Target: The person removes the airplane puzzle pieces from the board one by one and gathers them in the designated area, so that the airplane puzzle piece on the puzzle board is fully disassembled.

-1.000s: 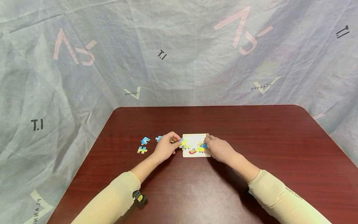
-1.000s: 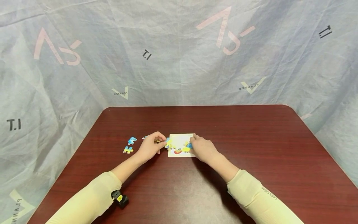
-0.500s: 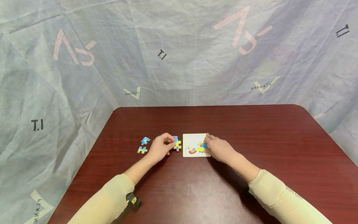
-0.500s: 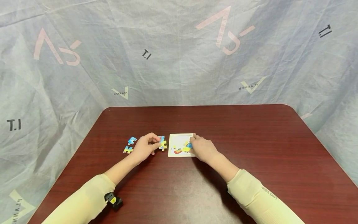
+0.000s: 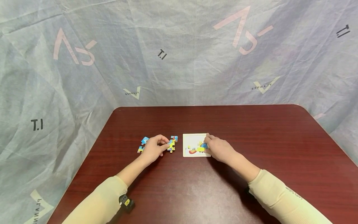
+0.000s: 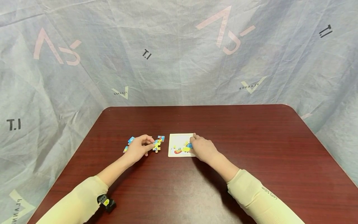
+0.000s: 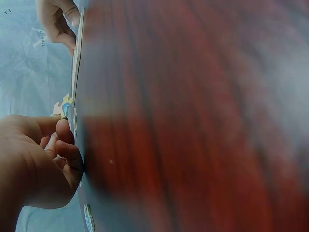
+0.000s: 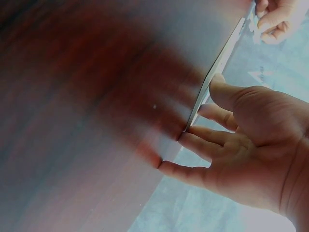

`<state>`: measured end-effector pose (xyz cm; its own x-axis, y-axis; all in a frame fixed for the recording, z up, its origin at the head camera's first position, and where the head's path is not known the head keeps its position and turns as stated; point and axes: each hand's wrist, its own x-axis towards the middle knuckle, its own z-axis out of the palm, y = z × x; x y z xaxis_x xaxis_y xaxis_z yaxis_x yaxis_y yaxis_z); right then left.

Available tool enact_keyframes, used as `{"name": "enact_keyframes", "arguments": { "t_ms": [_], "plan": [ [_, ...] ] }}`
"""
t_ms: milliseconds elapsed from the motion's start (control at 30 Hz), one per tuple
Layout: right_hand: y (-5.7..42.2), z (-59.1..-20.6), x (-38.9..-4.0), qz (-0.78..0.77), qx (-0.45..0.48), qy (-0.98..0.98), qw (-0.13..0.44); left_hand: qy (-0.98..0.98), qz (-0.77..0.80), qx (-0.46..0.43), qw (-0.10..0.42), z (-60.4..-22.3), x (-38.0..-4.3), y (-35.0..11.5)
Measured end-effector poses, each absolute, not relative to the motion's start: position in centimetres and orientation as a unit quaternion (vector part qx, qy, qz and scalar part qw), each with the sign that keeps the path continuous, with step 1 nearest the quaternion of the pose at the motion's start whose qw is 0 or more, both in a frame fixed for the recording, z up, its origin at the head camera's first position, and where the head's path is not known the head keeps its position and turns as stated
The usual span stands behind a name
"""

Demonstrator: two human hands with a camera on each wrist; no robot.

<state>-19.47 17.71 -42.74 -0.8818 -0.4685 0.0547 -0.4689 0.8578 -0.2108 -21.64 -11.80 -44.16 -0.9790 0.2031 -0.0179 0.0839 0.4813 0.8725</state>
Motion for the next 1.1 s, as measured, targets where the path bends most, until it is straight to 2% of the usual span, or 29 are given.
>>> {"name": "enact_keyframes", "arguments": {
  "t_ms": [400, 1100],
  "plan": [
    [17.7, -42.9, -19.6, 0.11, 0.24, -0.965, 0.004, 0.867, 0.489, 0.068, 0.069, -44.0, -21.5, -13.1],
    [17.8, -43.1, -19.7, 0.112, 0.245, -0.963, 0.01, 0.884, 0.464, 0.049, 0.037, -44.3, -21.7, -15.4]
  ]
}}
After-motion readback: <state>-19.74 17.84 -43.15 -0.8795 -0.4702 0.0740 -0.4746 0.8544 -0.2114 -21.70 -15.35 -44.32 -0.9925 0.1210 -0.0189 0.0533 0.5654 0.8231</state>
